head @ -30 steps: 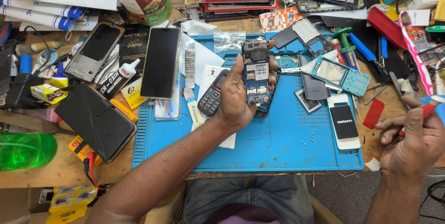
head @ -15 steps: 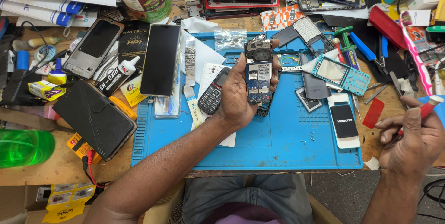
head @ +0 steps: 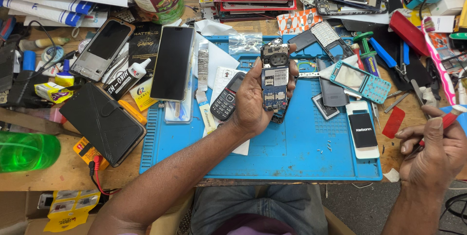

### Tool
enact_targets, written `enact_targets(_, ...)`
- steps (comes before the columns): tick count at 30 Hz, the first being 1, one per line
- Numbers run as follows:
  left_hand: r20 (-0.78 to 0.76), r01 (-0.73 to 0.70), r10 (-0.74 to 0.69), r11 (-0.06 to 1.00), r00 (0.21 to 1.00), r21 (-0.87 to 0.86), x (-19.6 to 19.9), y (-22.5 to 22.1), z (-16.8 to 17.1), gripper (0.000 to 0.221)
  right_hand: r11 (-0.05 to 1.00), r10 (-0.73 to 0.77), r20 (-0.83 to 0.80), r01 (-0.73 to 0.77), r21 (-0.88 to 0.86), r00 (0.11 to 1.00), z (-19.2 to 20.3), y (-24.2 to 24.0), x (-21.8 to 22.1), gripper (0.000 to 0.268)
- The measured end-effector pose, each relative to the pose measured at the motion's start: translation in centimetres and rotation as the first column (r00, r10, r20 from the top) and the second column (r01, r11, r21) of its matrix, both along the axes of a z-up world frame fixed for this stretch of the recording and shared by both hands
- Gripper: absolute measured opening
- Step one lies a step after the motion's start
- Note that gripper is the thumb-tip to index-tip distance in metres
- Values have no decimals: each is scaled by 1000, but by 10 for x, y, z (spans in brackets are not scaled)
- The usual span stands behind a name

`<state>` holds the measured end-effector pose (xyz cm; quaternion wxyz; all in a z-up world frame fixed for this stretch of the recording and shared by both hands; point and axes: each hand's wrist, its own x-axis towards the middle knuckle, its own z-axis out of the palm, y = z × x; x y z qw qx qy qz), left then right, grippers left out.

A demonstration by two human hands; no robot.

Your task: The person disassembles a mobile phone using a screwdriver and tweezers, removing the back cover, battery, and internal components. They then use a yellow card to pry open the phone's casing and separate the screen assembly.

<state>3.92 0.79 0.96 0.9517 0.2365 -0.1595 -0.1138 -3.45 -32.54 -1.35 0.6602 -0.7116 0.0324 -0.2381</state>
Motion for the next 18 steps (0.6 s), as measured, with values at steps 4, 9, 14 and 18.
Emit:
enact_targets(4, 5, -7, 7, 1000, 1000, 12, 0, 0, -1, 58, 1000, 15, 13, -15, 1, 1000, -2, -2, 0, 35)
enact_targets(9, -8, -13, 13, 1000, 1000, -3, 0, -1, -1, 59, 1000, 18, 8, -18, 18, 1000, -2, -2, 0, 35)
enact_targets(14, -10, -21, 21, 1000, 1000, -7, 1, -2, 0, 59, 999, -13, -10, 14, 31, 1000, -4, -3, 0, 36)
enact_targets(18, 4, -28, 28, 1000, 1000, -4, 0, -2, 1, 58, 998, 15, -1, -14, 55, 1000, -9, -9, -1, 33)
